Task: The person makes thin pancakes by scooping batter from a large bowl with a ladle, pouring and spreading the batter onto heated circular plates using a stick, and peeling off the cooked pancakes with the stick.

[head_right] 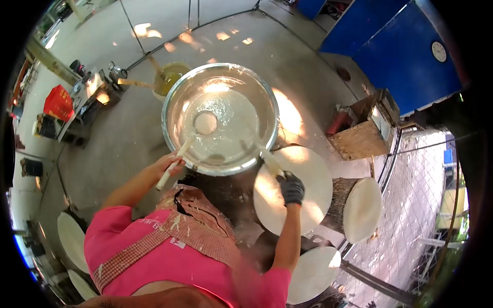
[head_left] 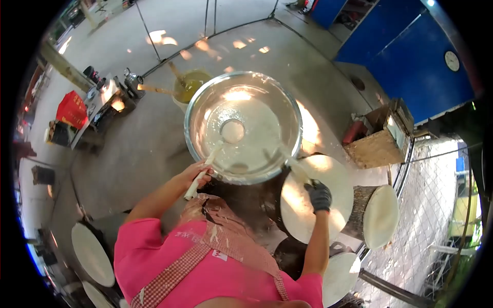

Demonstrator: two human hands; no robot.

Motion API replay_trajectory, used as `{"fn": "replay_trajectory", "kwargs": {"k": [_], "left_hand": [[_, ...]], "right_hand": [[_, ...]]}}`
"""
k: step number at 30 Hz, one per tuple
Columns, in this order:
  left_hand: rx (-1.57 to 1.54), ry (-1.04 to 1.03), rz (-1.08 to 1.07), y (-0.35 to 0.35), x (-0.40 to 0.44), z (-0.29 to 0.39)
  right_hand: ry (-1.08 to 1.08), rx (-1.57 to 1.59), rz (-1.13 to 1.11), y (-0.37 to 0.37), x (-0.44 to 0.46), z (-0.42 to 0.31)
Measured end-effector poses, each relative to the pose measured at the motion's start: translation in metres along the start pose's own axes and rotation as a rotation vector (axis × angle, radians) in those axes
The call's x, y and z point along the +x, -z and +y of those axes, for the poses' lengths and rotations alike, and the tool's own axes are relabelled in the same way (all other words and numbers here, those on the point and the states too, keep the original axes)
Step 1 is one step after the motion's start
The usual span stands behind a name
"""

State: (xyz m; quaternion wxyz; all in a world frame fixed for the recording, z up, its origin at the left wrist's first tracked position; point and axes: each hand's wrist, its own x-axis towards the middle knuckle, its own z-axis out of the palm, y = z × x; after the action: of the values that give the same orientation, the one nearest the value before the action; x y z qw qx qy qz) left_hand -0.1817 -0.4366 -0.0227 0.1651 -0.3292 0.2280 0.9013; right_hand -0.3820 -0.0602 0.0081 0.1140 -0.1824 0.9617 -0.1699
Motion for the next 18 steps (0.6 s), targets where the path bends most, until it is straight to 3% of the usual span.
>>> {"fn": "replay_trajectory", "kwargs": {"k": [2, 4, 6, 7, 9, 11, 15, 18], "left_hand": [[0.085, 0.026, 0.114, 0.047, 0.055, 0.039], [0.054, 0.136, 0.122, 0.120, 0.128, 0.057], [0.135, 0.131, 0.203, 0.139, 0.164, 0.069], [0.210, 0.112, 0.265, 0.141, 0.173, 0.070], [0.391, 0.063, 0.390, 0.137, 0.177, 0.071], [0.545, 0.032, 0.493, 0.134, 0.180, 0.071], [0.728, -0.068, 0.543, 0.142, 0.203, 0.059], [0.610, -0.118, 0.346, 0.163, 0.260, 0.034]], "right_hand": [[0.098, -0.171, -0.065, -0.044, 0.032, -0.054], [0.314, -0.584, -0.091, -0.136, 0.049, -0.064], [0.649, -0.776, 0.072, -0.187, 0.051, -0.070], [0.460, -0.423, -0.060, -0.109, 0.046, -0.160], [0.035, -0.057, -0.205, -0.085, 0.041, -0.197], [0.018, -0.307, -0.262, -0.112, 0.037, -0.180], [-0.181, -0.257, -0.358, -0.143, 0.037, -0.176], [-0.501, -0.302, -0.451, -0.155, 0.038, -0.179]]}}
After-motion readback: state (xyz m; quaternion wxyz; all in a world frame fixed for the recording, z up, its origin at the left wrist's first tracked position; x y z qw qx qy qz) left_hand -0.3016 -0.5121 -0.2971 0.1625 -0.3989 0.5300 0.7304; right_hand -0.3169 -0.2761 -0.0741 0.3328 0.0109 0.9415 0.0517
